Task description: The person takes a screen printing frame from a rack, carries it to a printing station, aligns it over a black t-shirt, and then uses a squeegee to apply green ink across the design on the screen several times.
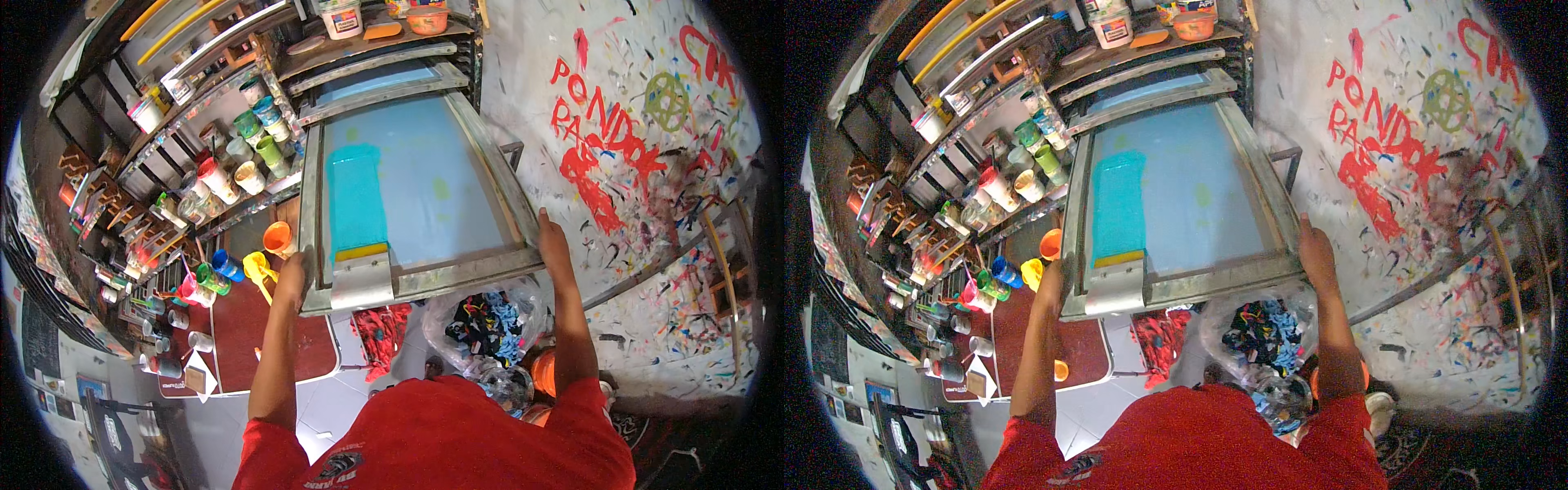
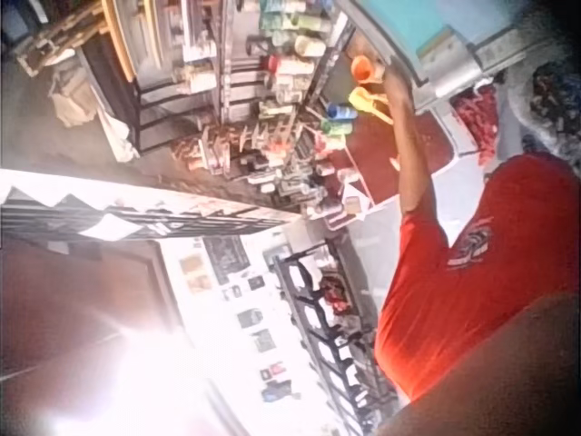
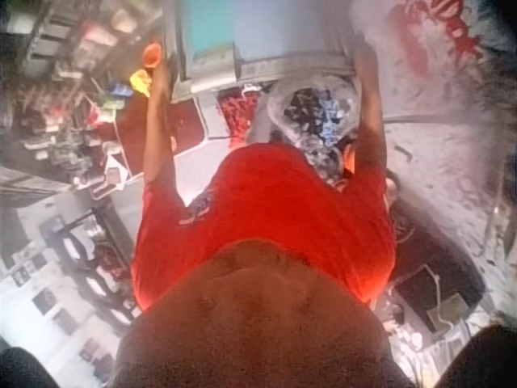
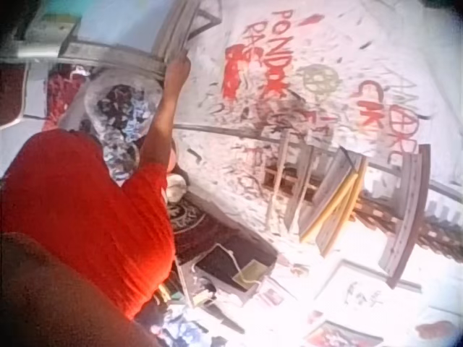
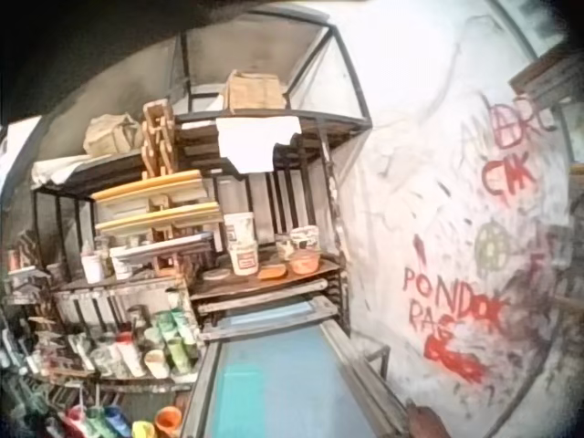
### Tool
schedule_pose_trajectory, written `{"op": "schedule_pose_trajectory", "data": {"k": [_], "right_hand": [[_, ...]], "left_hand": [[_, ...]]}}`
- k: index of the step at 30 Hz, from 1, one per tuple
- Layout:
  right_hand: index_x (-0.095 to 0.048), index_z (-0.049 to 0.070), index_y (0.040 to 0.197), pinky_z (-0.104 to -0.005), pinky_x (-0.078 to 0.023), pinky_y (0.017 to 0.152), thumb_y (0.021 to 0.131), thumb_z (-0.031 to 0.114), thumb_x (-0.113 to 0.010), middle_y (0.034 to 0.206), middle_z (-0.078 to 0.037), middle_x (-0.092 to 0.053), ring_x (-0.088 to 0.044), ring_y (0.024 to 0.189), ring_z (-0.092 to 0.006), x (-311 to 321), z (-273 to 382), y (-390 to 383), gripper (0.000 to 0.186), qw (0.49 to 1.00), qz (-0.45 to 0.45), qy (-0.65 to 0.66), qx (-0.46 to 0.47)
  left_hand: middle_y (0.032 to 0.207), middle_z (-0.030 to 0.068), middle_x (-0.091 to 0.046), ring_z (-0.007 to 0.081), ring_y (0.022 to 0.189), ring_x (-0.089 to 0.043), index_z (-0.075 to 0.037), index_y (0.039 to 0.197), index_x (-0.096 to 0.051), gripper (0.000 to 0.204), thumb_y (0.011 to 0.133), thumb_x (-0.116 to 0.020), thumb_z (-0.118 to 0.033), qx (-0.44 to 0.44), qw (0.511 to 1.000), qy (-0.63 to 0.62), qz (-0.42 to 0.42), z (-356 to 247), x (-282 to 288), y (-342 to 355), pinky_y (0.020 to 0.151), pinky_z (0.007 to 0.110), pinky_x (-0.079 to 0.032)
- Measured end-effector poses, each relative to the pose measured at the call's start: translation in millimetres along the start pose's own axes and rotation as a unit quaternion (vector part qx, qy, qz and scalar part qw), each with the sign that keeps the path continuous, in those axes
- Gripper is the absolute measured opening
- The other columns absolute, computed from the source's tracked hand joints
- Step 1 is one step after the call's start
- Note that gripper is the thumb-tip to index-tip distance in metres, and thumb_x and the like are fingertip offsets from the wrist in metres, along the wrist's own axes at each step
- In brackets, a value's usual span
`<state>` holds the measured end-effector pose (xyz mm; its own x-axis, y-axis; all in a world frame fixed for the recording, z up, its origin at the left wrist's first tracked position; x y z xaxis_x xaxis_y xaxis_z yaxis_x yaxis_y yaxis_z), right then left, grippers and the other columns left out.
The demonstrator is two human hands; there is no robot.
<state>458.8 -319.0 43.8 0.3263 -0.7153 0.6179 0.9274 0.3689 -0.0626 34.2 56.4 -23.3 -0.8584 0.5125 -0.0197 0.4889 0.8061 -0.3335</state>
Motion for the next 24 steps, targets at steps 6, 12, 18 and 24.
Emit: {"op": "schedule_pose_trajectory", "data": {"k": [6,12,18,24], "right_hand": [[-0.058,-0.009,0.078,-0.0481,-0.04,0.077,0.095,0.054,-0.033,0.076,-0.029,-0.059,-0.056,0.078,-0.0446,20,9,-3,0.07,0.999,-0.003,0.005,0.038],[-0.059,-0.014,0.087,-0.0392,-0.04,0.077,0.095,0.055,-0.036,0.078,-0.019,-0.059,-0.051,0.075,-0.0257,4,-7,29,0.073,0.997,-0.023,0.045,0.052],[-0.057,-0.018,0.106,-0.0377,-0.039,0.091,0.094,0.057,-0.036,0.101,-0.029,-0.061,-0.058,0.098,-0.0336,-9,6,57,0.079,0.998,0.026,0.045,0.036],[-0.054,-0.018,0.112,-0.0395,-0.037,0.095,0.092,0.061,-0.034,0.109,-0.032,-0.059,-0.056,0.106,-0.0372,-24,33,81,0.083,0.997,0.034,0.057,0.027]], "left_hand": [[0.099,0.0086,-0.061,0.017,0.085,-0.058,0.0,0.113,-0.056,0.034,0.092,-0.042,-0.023,0.006,0.997,-0.015,-0.075,-38,-48,-57,0.078,0.029,-0.045],[0.093,0.0054,-0.06,0.016,0.079,-0.055,-0.002,0.103,-0.058,0.029,0.092,-0.041,-0.023,-0.009,0.998,-0.024,-0.062,-35,-35,-15,0.073,0.03,-0.044],[0.084,0.006,-0.059,0.0168,0.071,-0.054,-0.003,0.095,-0.059,0.029,0.092,-0.04,-0.024,0.017,0.998,-0.012,-0.052,-24,-22,41,0.068,0.032,-0.043],[0.077,0.0068,-0.059,0.0167,0.07,-0.055,-0.002,0.091,-0.062,0.028,0.09,-0.045,-0.024,0.008,0.998,0.032,-0.045,-26,0,100,0.067,0.032,-0.045]]}}
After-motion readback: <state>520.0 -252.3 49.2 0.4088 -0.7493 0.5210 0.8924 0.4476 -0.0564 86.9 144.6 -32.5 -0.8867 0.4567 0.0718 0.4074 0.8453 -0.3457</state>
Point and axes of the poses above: each hand's wrist, its own y-axis towards the middle knuckle, its own x-axis out of the back of the hand, z = x × y, the point moved 7 cm from there along y, towards the middle knuckle
